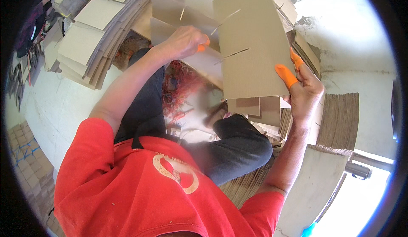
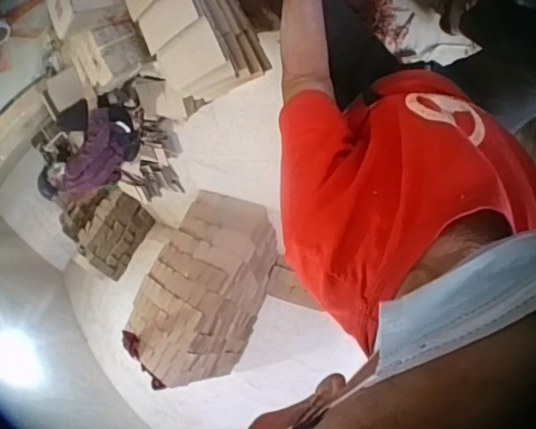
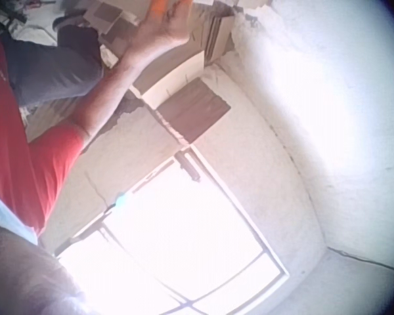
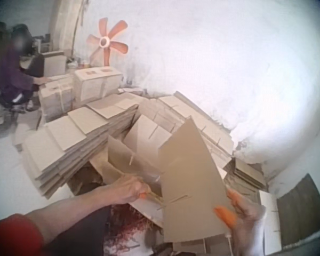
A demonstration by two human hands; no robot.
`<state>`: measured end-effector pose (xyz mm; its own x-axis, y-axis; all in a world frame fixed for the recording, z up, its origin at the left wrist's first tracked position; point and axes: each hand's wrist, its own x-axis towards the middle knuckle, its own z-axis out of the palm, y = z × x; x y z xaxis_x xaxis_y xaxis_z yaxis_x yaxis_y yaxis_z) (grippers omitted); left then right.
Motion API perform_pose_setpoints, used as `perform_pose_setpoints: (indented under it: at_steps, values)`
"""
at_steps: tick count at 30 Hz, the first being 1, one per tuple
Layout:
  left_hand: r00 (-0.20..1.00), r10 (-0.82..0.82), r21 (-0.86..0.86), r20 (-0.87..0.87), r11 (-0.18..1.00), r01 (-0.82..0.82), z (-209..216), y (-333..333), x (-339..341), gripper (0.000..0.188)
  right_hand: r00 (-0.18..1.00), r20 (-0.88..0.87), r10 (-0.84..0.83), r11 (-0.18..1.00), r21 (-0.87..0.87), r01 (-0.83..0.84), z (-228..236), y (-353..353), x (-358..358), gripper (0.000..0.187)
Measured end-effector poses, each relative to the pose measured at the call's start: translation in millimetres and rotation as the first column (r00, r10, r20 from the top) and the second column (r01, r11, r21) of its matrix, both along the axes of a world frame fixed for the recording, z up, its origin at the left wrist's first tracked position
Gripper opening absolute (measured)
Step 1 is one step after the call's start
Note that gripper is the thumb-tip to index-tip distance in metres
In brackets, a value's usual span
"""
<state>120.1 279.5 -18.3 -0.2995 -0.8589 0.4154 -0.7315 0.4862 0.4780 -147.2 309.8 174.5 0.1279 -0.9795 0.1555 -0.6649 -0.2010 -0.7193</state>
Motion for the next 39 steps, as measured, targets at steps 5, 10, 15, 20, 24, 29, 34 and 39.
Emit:
perform_pose_setpoints:
  at_steps: [5,10,15,20,24,29,34,39]
  values:
    - [0.997,-0.034,-0.134,-0.065,0.991,0.025,-10,-8,-1,0.014,0.988,-0.11,0.112,0.986,-0.107,-0.124,-25,-16,-2,0.045]
    - [1.0,0.005,-0.063,-0.016,0.998,-0.006,2,-6,-3,0.014,0.977,-0.129,0.168,0.986,0.016,-0.167,-43,-9,6,0.054]
    - [1.0,0.005,-0.055,-0.008,0.998,-0.005,3,-8,-5,0.014,0.958,-0.189,0.216,0.966,0.183,-0.182,-65,0,8,0.052]
    - [1.0,0.004,-0.022,-0.013,1.0,-0.005,4,-6,-6,0.013,0.942,-0.179,0.284,0.955,-0.033,-0.295,-65,0,6,0.052]
    - [1.0,-0.009,-0.044,-0.025,0.999,0.008,0,-8,-6,0.014,0.915,-0.217,0.339,0.93,-0.07,-0.361,-77,-1,2,0.05]
    - [1.0,-0.011,-0.03,-0.005,0.999,0.01,6,-9,-6,0.013,0.913,-0.231,0.335,0.919,-0.135,-0.371,-82,-2,0,0.048]
    - [0.997,-0.073,-0.012,0.008,0.997,0.073,5,-15,-6,0.014,0.864,-0.318,0.391,0.864,-0.197,-0.464,-90,-9,-8,0.043]
    - [0.988,-0.08,-0.04,-0.13,0.996,0.075,16,-38,2,0.018,0.889,-0.278,0.365,0.912,-0.088,-0.401,-76,-7,-9,0.026]
